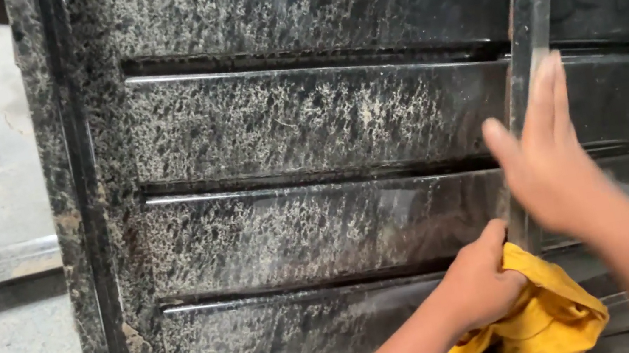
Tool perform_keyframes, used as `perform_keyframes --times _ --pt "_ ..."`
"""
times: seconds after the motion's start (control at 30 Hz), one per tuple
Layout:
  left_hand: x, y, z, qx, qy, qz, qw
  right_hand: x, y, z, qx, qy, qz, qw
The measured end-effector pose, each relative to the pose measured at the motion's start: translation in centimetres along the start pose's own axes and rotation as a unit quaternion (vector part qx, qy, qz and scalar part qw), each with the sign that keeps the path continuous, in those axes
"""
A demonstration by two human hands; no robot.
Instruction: Sanding a large black metal surface using a small piece of sandpaper and a yellow cloth for wiping.
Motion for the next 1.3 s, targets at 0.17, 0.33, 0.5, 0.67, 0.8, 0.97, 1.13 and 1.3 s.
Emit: perform_keyframes --times 0.17,0.33,0.5,0.67,0.8,0.97,1.13,1.3 --pt "-1.6 -0.5 2.0 -0.013 0.090 0.004 0.996 -2.7 6.8 0.6 -0.043 -0.046 0.062 0.996" --pt "-2.2 -0.3 2.4 -0.028 0.087 0.057 0.994 -2.6 6.2 1.4 -0.052 -0.072 0.091 0.992" --pt "-1.5 0.0 2.0 -0.013 -0.035 -0.028 0.999 0.7 -3.3 -0.3 0.011 -0.028 0.047 0.998" --pt "-1.0 -0.2 1.3 -0.039 -0.043 -0.042 0.997 1.1 -4.5 -0.8 0.010 0.007 0.039 0.999" --pt "-1.5 0.1 1.1 -0.018 -0.060 -0.013 0.998 -0.6 -0.5 -0.1 0.009 -0.012 0.044 0.999" --pt "0.2 1.2 1.1 -0.004 -0.045 0.011 0.999 -2.2 5.8 0.7 -0.007 -0.008 0.065 0.998" --pt "1.4 1.7 1.8 -0.037 0.006 0.061 0.997 -2.6 6.7 -0.6 -0.026 -0.021 0.137 0.990" --pt "1.2 1.9 2.1 -0.059 -0.011 0.074 0.995 -2.6 6.9 -1.1 0.007 -0.014 0.139 0.990"
Point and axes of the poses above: each hand's wrist, its own y-axis away from the middle knuckle, its own z-axis out of the palm, x = y × z, the point moved 1 cm from there along -y, towards the middle knuckle, and after that the axes turned 8 degrees about -z, right-handed, at the moved point
